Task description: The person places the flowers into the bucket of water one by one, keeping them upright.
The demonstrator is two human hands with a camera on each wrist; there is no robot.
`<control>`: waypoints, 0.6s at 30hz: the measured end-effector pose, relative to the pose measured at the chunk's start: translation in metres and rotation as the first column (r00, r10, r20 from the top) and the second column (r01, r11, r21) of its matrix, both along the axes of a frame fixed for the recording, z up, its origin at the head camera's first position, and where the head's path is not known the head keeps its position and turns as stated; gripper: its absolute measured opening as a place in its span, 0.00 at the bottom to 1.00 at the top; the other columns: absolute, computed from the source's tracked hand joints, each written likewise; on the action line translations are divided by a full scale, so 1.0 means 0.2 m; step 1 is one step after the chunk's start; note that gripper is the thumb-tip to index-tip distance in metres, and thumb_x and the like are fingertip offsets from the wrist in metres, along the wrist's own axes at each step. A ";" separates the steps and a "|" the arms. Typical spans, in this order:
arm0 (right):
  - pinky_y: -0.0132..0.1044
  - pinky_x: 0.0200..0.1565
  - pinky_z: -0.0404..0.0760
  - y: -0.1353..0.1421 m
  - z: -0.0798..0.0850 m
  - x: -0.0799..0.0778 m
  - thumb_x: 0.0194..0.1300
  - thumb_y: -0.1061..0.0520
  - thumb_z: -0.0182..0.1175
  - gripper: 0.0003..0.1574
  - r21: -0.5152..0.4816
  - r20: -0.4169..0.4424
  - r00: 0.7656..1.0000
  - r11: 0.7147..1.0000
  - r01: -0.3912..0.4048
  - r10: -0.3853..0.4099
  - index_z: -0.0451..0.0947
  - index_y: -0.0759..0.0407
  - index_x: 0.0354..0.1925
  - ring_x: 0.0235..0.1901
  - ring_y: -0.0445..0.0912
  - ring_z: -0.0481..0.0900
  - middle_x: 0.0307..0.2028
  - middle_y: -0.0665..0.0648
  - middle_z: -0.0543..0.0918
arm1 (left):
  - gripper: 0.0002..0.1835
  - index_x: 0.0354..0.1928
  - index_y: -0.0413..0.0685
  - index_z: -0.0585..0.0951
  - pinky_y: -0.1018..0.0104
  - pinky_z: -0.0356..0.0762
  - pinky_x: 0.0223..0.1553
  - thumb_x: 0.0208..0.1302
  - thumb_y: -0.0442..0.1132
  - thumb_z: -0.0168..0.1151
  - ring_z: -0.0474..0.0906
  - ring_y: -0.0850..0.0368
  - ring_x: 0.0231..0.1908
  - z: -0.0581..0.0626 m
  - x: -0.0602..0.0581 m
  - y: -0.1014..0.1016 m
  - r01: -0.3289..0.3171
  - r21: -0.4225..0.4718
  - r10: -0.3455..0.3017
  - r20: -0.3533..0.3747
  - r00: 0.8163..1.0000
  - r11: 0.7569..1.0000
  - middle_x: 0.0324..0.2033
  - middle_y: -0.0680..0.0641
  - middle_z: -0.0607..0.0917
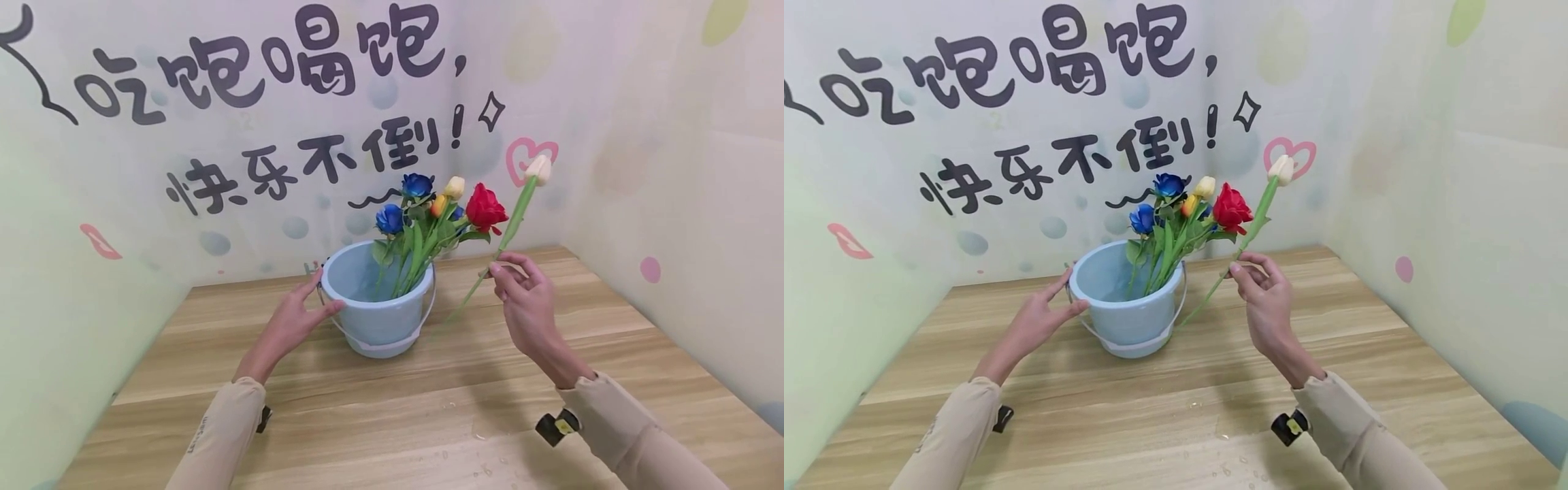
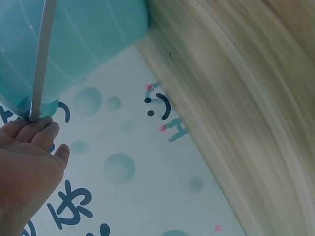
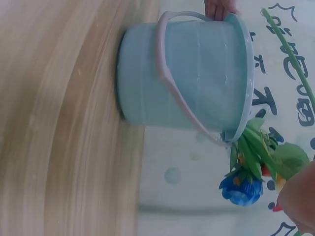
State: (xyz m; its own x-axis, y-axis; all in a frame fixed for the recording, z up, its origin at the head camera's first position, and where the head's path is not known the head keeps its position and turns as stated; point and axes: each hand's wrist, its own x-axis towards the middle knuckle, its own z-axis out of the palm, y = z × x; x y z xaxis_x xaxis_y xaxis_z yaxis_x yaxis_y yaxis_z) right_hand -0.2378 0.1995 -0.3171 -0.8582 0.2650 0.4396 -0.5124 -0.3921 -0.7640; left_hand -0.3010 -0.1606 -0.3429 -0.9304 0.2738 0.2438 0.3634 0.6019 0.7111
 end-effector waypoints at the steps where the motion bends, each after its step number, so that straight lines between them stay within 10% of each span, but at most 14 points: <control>1: 0.28 0.29 0.66 -0.02 0.01 -0.01 0.72 0.75 0.56 0.13 0.005 0.001 1.000 1.000 0.013 -0.013 0.80 0.61 0.42 0.29 0.41 0.77 0.29 0.55 0.86 | 0.51 0.81 0.43 0.55 0.35 0.53 0.73 0.69 0.62 0.66 0.52 0.34 0.77 0.00 0.00 0.00 -0.001 0.000 0.001 0.000 1.000 1.000 0.78 0.37 0.57; 18: 0.30 0.42 0.78 -0.20 0.04 -0.11 0.70 0.72 0.63 0.09 0.120 -0.073 0.972 0.966 0.229 -0.222 0.80 0.62 0.44 0.33 0.40 0.82 0.29 0.54 0.86 | 0.50 0.81 0.44 0.56 0.34 0.54 0.73 0.68 0.60 0.68 0.52 0.35 0.77 -0.01 0.00 0.00 0.011 0.039 -0.011 -0.003 1.000 0.999 0.78 0.37 0.57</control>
